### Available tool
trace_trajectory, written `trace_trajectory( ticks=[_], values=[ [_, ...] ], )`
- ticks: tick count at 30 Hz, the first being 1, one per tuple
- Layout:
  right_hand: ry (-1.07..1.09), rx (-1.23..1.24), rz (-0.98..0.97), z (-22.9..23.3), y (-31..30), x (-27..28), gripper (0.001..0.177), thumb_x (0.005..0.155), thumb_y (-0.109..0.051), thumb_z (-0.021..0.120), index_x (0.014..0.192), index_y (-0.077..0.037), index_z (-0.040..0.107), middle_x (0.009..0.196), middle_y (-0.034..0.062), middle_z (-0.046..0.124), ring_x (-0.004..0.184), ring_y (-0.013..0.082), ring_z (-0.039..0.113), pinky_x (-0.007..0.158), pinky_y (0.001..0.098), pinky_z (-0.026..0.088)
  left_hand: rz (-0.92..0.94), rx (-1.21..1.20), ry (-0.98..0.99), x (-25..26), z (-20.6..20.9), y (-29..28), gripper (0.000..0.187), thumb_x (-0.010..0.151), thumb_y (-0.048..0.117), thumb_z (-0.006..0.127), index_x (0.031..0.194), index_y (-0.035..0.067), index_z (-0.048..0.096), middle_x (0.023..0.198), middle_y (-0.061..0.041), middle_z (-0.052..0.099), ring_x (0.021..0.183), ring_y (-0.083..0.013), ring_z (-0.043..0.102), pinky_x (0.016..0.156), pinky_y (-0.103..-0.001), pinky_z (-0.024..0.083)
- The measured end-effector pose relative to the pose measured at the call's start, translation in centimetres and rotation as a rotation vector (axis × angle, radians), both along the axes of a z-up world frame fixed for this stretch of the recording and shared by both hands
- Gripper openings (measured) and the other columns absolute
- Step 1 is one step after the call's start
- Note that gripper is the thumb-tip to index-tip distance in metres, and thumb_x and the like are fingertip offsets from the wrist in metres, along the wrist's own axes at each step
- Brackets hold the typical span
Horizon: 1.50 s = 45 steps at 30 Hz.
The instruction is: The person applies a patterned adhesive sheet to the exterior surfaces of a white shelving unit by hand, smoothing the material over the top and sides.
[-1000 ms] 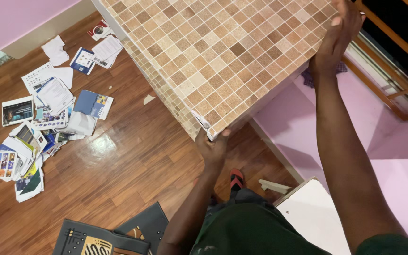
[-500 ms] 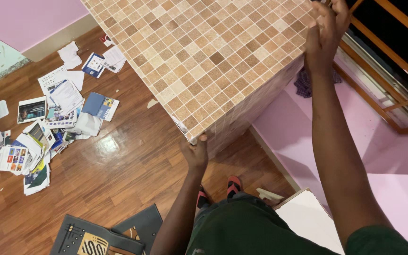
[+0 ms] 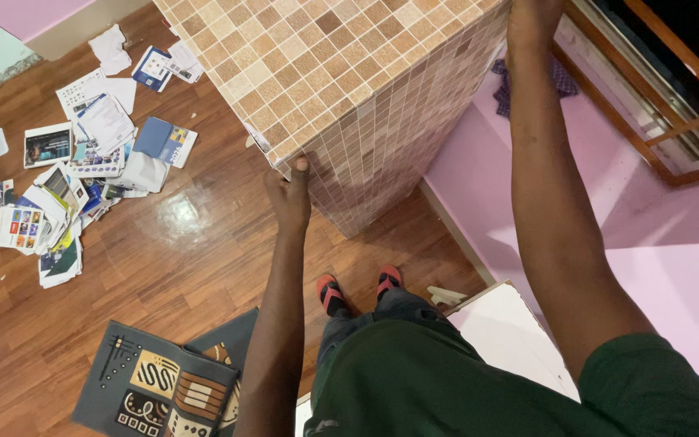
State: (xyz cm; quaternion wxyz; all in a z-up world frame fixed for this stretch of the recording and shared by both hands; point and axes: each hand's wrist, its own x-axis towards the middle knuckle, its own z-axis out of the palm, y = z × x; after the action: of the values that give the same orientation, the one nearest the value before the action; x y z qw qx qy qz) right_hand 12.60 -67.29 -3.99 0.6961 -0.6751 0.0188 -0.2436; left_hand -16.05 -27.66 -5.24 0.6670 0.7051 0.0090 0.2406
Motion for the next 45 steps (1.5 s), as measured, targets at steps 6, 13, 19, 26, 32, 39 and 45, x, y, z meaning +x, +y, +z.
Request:
trace_trajectory(
  ticks=[6, 13, 19, 26, 32, 39, 45],
  values=[
    [-0.020, 0.024, 0.006, 1.1, 1.5, -3.7, 0.046, 0.101, -0.037, 0.072, 0.117, 0.003, 0.058, 0.113, 0.0122, 0.065, 0.104, 0.0203, 0.063, 0.097, 0.0392, 0.054, 0.062, 0.024, -0.001, -1.8, 1.3, 1.0, 0.056, 0.097, 0.061, 0.066, 0.086, 0.006, 0.066, 0.071, 0.007, 0.052, 0.064, -0.0058, 0.045, 0.059, -0.028, 0.033],
    [0.011, 0.081, -0.049, 2.9, 1.0, -6.3, 0.037, 0.106, -0.027, 0.071, 0.107, 0.005, 0.051, 0.095, 0.0114, 0.050, 0.084, 0.0225, 0.044, 0.075, 0.0399, 0.041, 0.051, 0.020, 0.029, -1.9, 1.3, 0.6, 0.063, 0.097, 0.064, 0.068, 0.090, 0.002, 0.067, 0.075, 0.004, 0.054, 0.070, -0.0091, 0.046, 0.063, -0.029, 0.034],
    [-0.009, -0.079, -0.014, 4.1, 1.8, -7.6, 0.044, 0.107, -0.036, 0.064, 0.136, -0.005, 0.054, 0.121, 0.0099, 0.062, 0.109, 0.0219, 0.061, 0.097, 0.0399, 0.058, 0.026, -0.017, 0.006, -2.4, 0.6, 0.5, 0.064, 0.095, 0.065, 0.067, 0.103, 0.001, 0.068, 0.092, 0.003, 0.066, 0.084, -0.0094, 0.059, 0.072, -0.027, 0.046],
    [-0.081, -0.333, -0.323, 2.8, 5.3, -11.4, 0.068, 0.117, -0.051, 0.045, 0.165, -0.008, 0.023, 0.159, 0.0195, 0.039, 0.147, 0.0357, 0.044, 0.127, 0.0538, 0.038, -0.153, 0.022, 0.033, -2.2, -0.8, 1.1, 0.044, 0.098, 0.044, 0.071, 0.105, 0.001, 0.075, 0.091, -0.005, 0.075, 0.085, -0.0130, 0.069, 0.076, -0.030, 0.055],
    [-0.131, -0.685, -0.302, 7.2, 19.2, -21.6, 0.057, 0.119, -0.039, 0.049, 0.167, -0.010, 0.040, 0.174, 0.0189, 0.011, 0.164, 0.0379, 0.005, 0.137, 0.0577, 0.010, -0.339, 0.435, -0.232, -1.8, 2.7, 3.8, 0.032, 0.098, 0.027, 0.071, 0.120, 0.004, 0.071, 0.107, -0.017, 0.074, 0.095, -0.0331, 0.072, 0.083, -0.041, 0.054],
    [-0.151, -0.743, -0.256, 13.4, 34.3, -30.0, 0.032, 0.105, -0.024, 0.059, 0.132, -0.008, 0.066, 0.156, 0.0144, 0.052, 0.159, 0.0324, 0.031, 0.136, 0.0579, 0.007, -0.828, 0.476, 0.013, 0.2, 3.6, 8.3, 0.037, 0.097, 0.024, 0.073, 0.127, 0.006, 0.061, 0.097, -0.018, 0.068, 0.087, -0.0378, 0.070, 0.075, -0.044, 0.055],
    [-0.202, -0.873, -0.445, 12.1, 38.0, -28.9, 0.014, 0.106, -0.015, 0.066, 0.117, -0.009, 0.073, 0.133, 0.0101, 0.070, 0.136, 0.0268, 0.060, 0.133, 0.0480, 0.016, -0.989, 0.494, -0.169, 2.9, 4.7, 11.8, 0.040, 0.097, 0.022, 0.068, 0.134, 0.009, 0.063, 0.116, -0.016, 0.073, 0.090, -0.0356, 0.072, 0.079, -0.045, 0.058]
  ],
)
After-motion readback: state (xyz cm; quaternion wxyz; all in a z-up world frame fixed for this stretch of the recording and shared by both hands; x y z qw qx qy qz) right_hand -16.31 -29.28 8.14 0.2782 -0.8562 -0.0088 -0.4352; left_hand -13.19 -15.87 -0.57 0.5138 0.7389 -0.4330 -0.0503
